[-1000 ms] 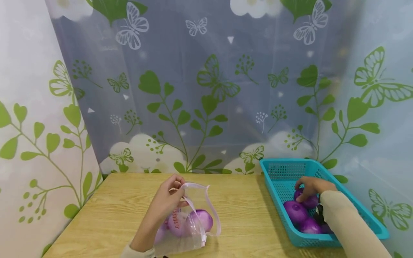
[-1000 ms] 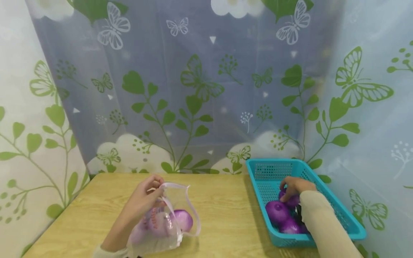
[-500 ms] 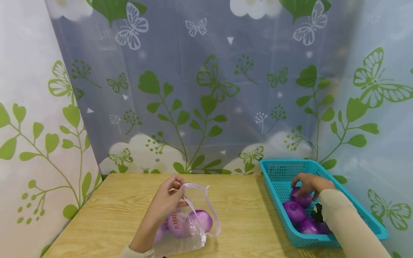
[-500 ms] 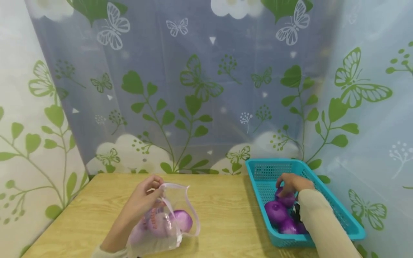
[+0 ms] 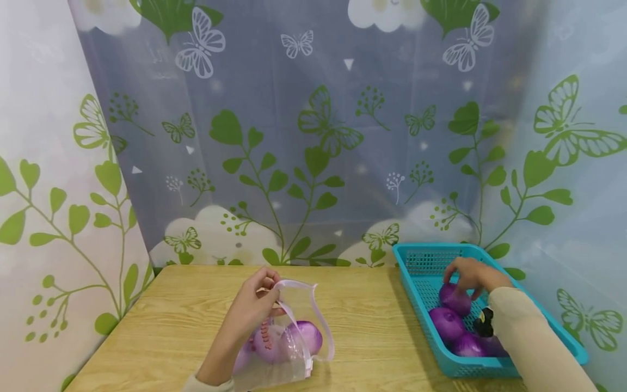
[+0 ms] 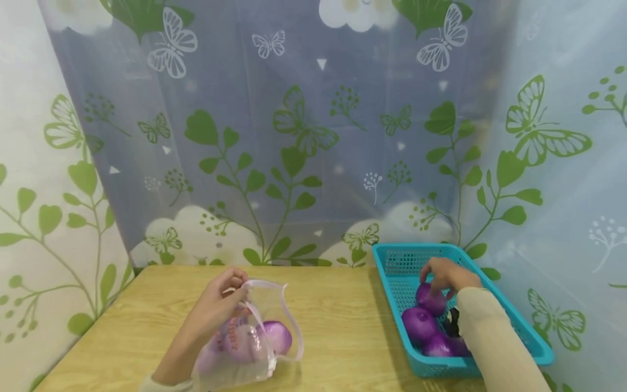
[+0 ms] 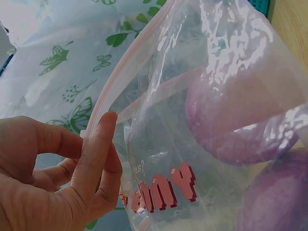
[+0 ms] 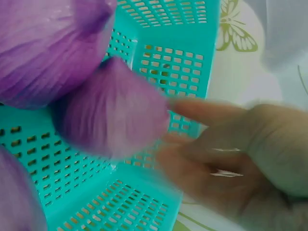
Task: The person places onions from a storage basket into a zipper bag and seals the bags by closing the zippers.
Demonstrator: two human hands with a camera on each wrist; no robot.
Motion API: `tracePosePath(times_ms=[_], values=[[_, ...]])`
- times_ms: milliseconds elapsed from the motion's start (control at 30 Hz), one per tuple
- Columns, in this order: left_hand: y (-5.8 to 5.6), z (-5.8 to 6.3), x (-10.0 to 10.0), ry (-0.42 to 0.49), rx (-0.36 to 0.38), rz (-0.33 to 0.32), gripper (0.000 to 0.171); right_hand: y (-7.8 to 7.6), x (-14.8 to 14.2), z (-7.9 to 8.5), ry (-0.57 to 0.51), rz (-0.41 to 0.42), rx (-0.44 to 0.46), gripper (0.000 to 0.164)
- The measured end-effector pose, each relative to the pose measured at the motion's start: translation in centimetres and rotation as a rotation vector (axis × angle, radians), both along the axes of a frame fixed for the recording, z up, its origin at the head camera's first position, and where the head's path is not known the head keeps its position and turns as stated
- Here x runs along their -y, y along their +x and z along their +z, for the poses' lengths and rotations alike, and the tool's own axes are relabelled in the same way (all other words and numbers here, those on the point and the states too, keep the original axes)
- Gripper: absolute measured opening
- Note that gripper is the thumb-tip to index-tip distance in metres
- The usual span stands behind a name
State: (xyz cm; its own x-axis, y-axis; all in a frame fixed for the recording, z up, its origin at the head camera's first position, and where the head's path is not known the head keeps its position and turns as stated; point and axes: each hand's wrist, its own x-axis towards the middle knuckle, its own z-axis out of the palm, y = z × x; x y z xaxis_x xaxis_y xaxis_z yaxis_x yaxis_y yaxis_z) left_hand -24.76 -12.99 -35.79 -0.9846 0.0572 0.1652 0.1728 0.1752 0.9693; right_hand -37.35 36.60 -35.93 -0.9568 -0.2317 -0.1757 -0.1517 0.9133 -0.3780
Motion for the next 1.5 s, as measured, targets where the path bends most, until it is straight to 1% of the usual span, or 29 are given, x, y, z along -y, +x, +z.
tracePosePath(times_ms=[33, 100, 133, 233, 367, 467, 600, 700, 900, 1067, 1200, 1300, 1500], values=[[0.0, 0.0, 0.0, -0.001, 0.0, 0.001, 0.009, 0.0, 0.0, 0.2, 0.003, 0.004, -0.03, 0.032], [-0.1, 0.0, 0.0, -0.003, 0.0, 0.002, 0.008, -0.1, 0.1, 0.5, 0.009, 0.003, -0.073, 0.04], [-0.1, 0.0, 0.0, -0.005, -0.001, 0.005, 0.008, -0.1, 0.2, 0.6, 0.01, -0.002, -0.071, 0.043], [-0.1, 0.0, 0.0, -0.007, -0.004, 0.007, 0.008, -0.1, 0.4, 0.5, 0.021, -0.015, 0.018, 0.041], [-0.1, 0.0, 0.0, -0.001, -0.003, 0.001, 0.008, -0.1, 0.8, -0.5, -0.037, -0.015, 0.143, 0.041], [-0.1, -0.1, 0.1, 0.0, 0.0, -0.001, 0.008, -0.3, 1.1, -0.9, -0.083, 0.005, 0.196, 0.044], [-0.1, 0.0, 0.1, -0.001, -0.003, 0.004, 0.007, -0.6, 2.0, -0.7, -0.084, 0.046, 0.226, 0.05], [-0.1, 0.1, 0.1, -0.001, -0.004, 0.004, 0.007, -0.7, 2.8, -0.6, -0.059, 0.06, 0.231, 0.051], [-0.1, 0.1, 0.1, 0.001, -0.001, 0.004, 0.007, -0.6, 4.0, -1.2, -0.003, 0.028, 0.208, 0.056], [0.0, 0.0, 0.1, 0.0, 0.001, 0.008, 0.008, -0.8, 4.3, -1.7, 0.036, 0.01, 0.197, 0.056], [0.0, 0.0, 0.1, -0.001, 0.002, 0.012, 0.008, -1.1, 4.1, -1.7, 0.025, 0.022, 0.198, 0.056], [0.0, 0.0, 0.1, 0.001, 0.001, 0.015, 0.009, -1.2, 3.7, -1.5, -0.009, 0.046, 0.203, 0.057], [-0.1, 0.0, 0.1, 0.005, 0.001, 0.014, 0.01, -1.2, 2.4, -0.2, -0.106, 0.093, 0.181, 0.061]])
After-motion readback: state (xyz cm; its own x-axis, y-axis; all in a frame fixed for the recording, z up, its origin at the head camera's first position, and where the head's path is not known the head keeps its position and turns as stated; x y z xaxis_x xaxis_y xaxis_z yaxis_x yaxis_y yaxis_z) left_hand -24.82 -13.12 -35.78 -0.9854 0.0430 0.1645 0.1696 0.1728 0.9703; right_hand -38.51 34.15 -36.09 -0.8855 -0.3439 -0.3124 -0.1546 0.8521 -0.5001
